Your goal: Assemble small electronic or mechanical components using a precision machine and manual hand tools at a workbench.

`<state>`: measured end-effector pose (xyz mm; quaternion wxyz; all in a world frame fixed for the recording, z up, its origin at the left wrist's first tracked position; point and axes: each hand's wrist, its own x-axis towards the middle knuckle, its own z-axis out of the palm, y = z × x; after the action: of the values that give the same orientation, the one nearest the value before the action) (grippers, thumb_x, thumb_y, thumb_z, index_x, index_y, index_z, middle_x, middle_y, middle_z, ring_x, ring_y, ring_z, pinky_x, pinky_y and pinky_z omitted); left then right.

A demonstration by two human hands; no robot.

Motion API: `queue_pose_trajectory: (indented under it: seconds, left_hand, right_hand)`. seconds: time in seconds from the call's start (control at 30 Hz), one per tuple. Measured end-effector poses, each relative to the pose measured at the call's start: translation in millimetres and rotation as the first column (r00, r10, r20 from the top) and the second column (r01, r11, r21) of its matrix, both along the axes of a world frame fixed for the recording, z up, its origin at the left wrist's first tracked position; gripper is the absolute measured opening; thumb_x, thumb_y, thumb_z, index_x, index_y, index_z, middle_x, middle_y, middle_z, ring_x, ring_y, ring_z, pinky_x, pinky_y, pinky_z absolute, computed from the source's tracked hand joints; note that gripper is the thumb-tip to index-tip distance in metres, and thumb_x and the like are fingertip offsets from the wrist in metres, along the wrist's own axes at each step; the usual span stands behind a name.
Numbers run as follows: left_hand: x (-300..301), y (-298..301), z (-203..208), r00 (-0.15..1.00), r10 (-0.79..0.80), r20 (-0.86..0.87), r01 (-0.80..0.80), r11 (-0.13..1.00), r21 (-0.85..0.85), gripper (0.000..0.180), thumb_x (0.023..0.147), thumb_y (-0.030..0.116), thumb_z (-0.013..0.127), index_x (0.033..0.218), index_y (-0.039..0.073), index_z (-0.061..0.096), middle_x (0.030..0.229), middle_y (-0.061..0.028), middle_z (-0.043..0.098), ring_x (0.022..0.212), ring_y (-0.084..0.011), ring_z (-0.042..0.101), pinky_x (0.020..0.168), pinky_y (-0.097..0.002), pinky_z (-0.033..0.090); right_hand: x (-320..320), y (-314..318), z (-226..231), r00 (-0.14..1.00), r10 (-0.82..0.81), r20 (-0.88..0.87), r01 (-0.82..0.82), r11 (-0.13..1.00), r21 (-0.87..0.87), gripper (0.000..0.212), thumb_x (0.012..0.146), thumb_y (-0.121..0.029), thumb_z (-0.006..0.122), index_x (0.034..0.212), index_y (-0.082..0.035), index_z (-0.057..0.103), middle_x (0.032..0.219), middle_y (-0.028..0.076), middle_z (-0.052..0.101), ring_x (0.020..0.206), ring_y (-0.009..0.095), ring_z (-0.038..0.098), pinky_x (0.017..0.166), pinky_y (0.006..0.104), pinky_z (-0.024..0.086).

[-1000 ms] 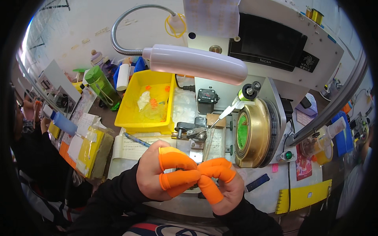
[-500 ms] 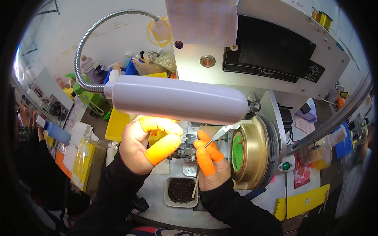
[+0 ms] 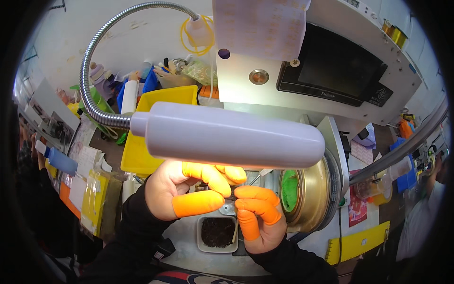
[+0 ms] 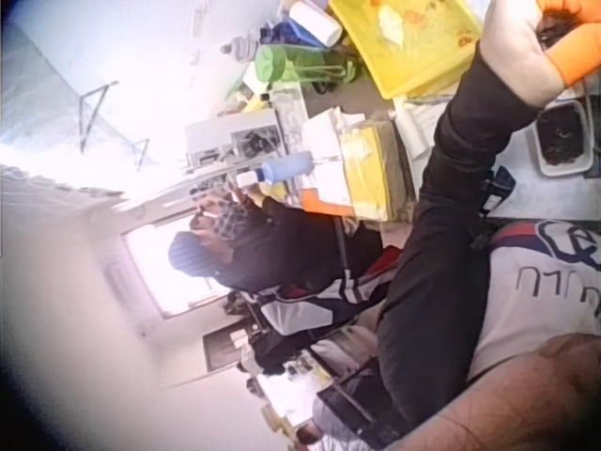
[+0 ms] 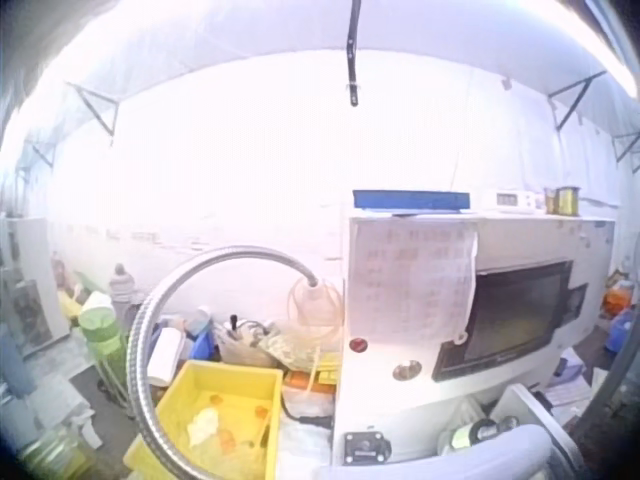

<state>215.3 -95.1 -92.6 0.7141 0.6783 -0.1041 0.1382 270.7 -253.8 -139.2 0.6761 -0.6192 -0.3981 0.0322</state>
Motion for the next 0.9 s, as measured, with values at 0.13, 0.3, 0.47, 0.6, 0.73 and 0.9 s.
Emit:
queue_pose_trajectory:
  seconds: [0.13, 0.3, 0.47, 0.6, 0.73, 0.9]
  left_hand:
    - [-8.1, 3.3, 6.9, 0.956, -0.292, -0.01, 0.292, 0.955, 0.038, 0.009, 0.071, 0.004, 0.058, 0.08, 0.003, 0.056, 0.095, -0.0126, 0.053, 0.088, -0.0213, 0.051, 0.079, -0.0318, 0.039]
    - [-5.2, -21.4, 7.4, 0.858, -0.5, 0.118, 0.508, 0.859, -0.06, 0.008, 0.076, 0.003, 0.054, 0.084, 0.001, 0.053, 0.099, -0.0111, 0.051, 0.088, -0.0174, 0.051, 0.077, -0.0278, 0.04]
    - [13.0, 7.6, -9.7, 0.805, 0.545, 0.235, -0.532, 0.838, -0.121, 0.011, 0.071, 0.001, 0.056, 0.082, 0.002, 0.055, 0.097, -0.0099, 0.053, 0.088, -0.0183, 0.051, 0.08, -0.03, 0.039]
    - [11.3, -4.5, -7.1, 0.949, 0.311, 0.048, -0.313, 0.917, 0.247, 0.01, 0.067, 0.003, 0.059, 0.077, 0.003, 0.055, 0.085, -0.0102, 0.056, 0.085, -0.0217, 0.052, 0.078, -0.0303, 0.04]
    - [12.0, -10.6, -11.6, 0.978, 0.189, 0.091, -0.209, 0.904, 0.373, 0.01, 0.067, 0.006, 0.058, 0.076, 0.003, 0.054, 0.08, -0.0124, 0.055, 0.074, -0.0277, 0.052, 0.07, -0.032, 0.042]
    - [12.7, -13.1, -13.3, 0.973, 0.223, 0.062, -0.23, 0.903, 0.362, 0.012, 0.068, 0.008, 0.058, 0.077, 0.002, 0.055, 0.075, -0.0123, 0.055, 0.072, -0.0286, 0.053, 0.067, -0.032, 0.043]
  right_hand:
    - [-9.6, -16.5, 10.1, 0.952, 0.181, 0.246, -0.167, 0.983, -0.078, 0.014, 0.07, 0.002, 0.057, 0.082, -0.004, 0.054, 0.089, 0.011, 0.053, 0.074, 0.023, 0.054, 0.068, 0.0282, 0.044]
    - [-19.4, -41.2, 15.1, 0.77, 0.605, 0.203, -0.459, 0.746, -0.483, 0.025, 0.067, -0.011, 0.062, 0.089, -0.009, 0.05, 0.081, 0.007, 0.047, 0.071, 0.023, 0.05, 0.061, 0.0309, 0.042]
    - [-2.9, -15.0, -11.1, 0.954, 0.155, 0.258, -0.094, 0.968, -0.233, 0.047, 0.064, -0.021, 0.067, 0.102, -0.001, 0.048, 0.101, 0.016, 0.043, 0.082, 0.024, 0.048, 0.072, 0.0312, 0.039]
    - [-0.6, 0.5, -25.0, 0.93, 0.162, -0.329, -0.133, 0.985, 0.109, 0.023, 0.078, -0.012, 0.054, 0.095, -0.002, 0.042, 0.086, 0.005, 0.04, 0.071, 0.011, 0.039, 0.066, 0.023, 0.034]
    - [4.5, 14.1, -22.4, 0.803, 0.327, -0.499, -0.154, 0.922, 0.356, 0.015, 0.084, -0.013, 0.047, 0.094, -0.002, 0.043, 0.091, 0.007, 0.049, 0.078, 0.011, 0.046, 0.073, 0.0238, 0.035]
    - [7.0, 13.9, -26.5, 0.864, 0.257, -0.432, -0.118, 0.939, 0.322, 0.007, 0.083, -0.009, 0.048, 0.085, -0.002, 0.048, 0.091, 0.008, 0.053, 0.079, 0.012, 0.048, 0.075, 0.0247, 0.037]
